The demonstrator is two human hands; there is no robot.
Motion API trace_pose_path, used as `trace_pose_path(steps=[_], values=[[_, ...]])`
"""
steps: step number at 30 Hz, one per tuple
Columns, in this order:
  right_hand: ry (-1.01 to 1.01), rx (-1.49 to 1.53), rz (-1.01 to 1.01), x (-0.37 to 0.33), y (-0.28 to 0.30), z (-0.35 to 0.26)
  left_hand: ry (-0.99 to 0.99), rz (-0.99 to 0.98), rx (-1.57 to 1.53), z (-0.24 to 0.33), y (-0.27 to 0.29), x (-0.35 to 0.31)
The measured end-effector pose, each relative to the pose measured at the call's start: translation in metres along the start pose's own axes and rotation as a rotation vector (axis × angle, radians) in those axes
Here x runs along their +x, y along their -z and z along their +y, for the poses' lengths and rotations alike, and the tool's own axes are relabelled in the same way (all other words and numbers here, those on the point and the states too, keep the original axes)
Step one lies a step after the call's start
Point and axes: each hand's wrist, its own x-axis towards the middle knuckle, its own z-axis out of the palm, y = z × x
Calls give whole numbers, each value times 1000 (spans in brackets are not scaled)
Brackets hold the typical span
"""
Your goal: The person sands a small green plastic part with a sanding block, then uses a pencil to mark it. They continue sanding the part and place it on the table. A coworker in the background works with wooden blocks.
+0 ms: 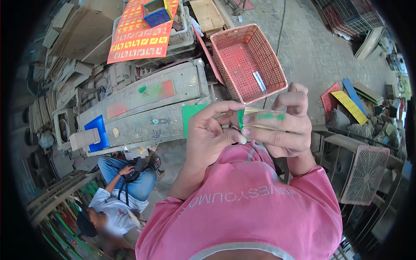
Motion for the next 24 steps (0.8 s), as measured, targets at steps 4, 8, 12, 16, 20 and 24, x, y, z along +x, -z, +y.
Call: trace_pose_path(steps=[4, 8, 12, 16, 20, 24], values=[[59, 20, -70, -7, 24, 15, 172, 8, -233, -22, -15, 5], [64, 55, -117, -13, 39, 21, 278, 21, -314, -32, -30, 9], [115, 22, -197, -11, 55, 23, 316, 57, -362, -37, -37, 13], [180, 49, -228, -9, 59, 24, 315, 135, -395, -35, -38, 13], [270, 25, -175, -14, 52, 24, 322, 161, -436, -30, -34, 11], [282, 19, -136, -17, 48, 24, 339, 158, -499, -30, -31, 7]])
